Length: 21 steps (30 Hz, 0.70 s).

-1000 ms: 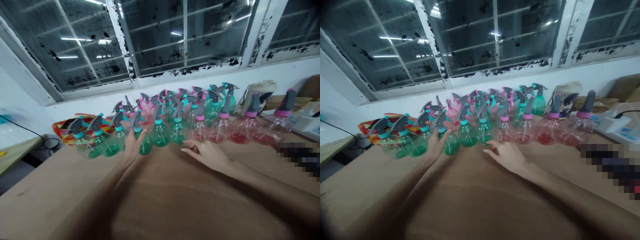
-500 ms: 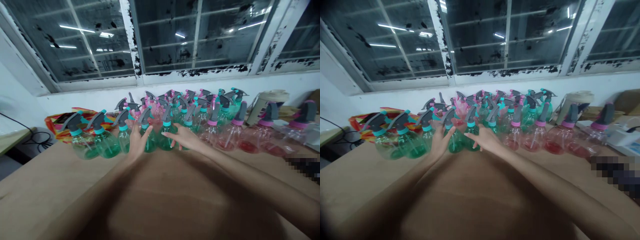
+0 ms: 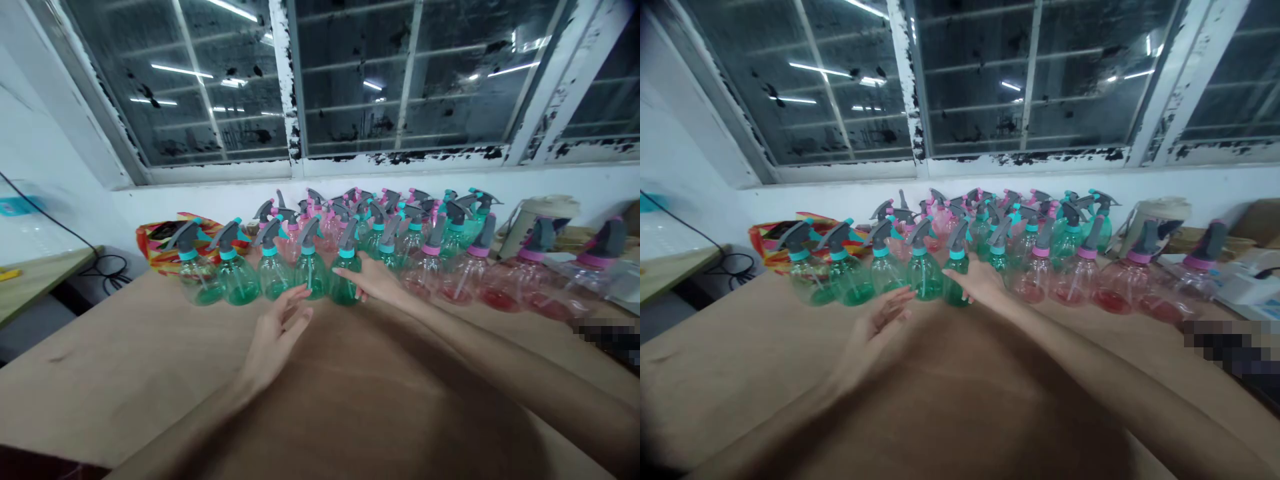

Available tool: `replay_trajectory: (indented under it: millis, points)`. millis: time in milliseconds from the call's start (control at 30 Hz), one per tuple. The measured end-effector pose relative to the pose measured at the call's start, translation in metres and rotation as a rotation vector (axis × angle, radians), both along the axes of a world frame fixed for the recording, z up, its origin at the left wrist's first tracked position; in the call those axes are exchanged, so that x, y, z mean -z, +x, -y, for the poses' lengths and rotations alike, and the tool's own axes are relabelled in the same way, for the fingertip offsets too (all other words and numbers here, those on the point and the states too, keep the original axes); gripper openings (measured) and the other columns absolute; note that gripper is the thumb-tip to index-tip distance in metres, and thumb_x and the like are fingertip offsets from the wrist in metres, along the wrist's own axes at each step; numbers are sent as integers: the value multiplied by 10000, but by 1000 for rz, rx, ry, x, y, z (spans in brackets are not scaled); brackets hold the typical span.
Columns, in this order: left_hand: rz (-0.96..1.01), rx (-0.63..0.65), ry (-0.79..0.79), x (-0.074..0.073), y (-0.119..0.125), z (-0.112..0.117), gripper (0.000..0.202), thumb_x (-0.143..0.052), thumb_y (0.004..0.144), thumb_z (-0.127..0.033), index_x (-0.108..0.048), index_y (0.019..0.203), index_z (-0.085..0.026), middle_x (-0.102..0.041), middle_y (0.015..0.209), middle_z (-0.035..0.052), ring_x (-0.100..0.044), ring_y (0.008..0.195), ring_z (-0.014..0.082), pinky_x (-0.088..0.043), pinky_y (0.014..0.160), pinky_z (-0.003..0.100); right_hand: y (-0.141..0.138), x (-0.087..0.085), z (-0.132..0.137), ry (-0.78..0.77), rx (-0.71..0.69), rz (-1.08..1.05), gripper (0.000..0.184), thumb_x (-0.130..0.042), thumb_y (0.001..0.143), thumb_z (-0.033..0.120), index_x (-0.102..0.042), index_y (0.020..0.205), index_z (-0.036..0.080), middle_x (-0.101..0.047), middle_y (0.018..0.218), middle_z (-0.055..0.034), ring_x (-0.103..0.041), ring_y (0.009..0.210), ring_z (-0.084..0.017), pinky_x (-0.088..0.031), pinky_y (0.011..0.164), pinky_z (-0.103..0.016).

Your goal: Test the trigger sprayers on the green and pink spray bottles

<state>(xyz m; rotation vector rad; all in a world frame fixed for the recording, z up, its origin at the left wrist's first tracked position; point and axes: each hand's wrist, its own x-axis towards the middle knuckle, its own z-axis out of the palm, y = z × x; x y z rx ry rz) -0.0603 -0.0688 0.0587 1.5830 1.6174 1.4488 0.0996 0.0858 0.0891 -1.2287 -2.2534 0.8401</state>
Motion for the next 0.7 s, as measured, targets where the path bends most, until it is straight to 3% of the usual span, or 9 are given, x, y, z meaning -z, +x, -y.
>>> replay_trajectory:
  millis: [133,267,367,500,600,700]
  points:
    - [-32,28,2,-12,12,-2,424,-573,830,-369,-480,1227,-250,-558,1270,105,-532,1162,251,-411,985,473,14,6,36,139,30,69,791,-403,766,691,-429,1271,82,-624,484,-49,-626,492,-253,-434,464,-340]
    - [-91,85,6,-25,35,-9,595,-640,771,-388,-410,1297,-231,-482,1349,128,-477,1216,280,-377,1010,498,36,11,78,310,29,136,681,-423,776,642,-497,1215,127,-687,675,-140,-656,634,-326,-417,498,-369]
    - [-106,173,-5,-35,56,-9,610,-650,755,-398,-413,1285,-212,-572,1233,120,-550,1122,290,-419,961,512,51,14,105,434,-33,184,604,-407,802,622,-538,1149,145,-695,665,-116,-658,573,-313,-397,464,-351]
    - [-153,161,-2,-45,79,1,494,-629,768,-403,-490,1202,-213,-639,1062,89,-602,999,280,-463,899,487,64,19,131,496,-65,172,640,-407,758,712,-600,1009,156,-680,567,-84,-648,489,-292,-366,418,-329]
    - [-157,199,53,-46,89,10,427,-576,811,-342,-490,1212,-225,-610,1121,87,-578,1044,257,-456,926,434,72,27,142,500,-102,131,702,-412,743,729,-581,1071,132,-666,516,-57,-624,418,-259,-343,391,-317]
    - [-190,203,79,-43,94,14,354,-525,820,-271,-515,1171,-229,-630,1032,78,-615,923,230,-481,890,412,79,35,145,458,-146,95,725,-431,742,722,-548,1131,122,-677,545,-50,-622,415,-242,-356,395,-311]
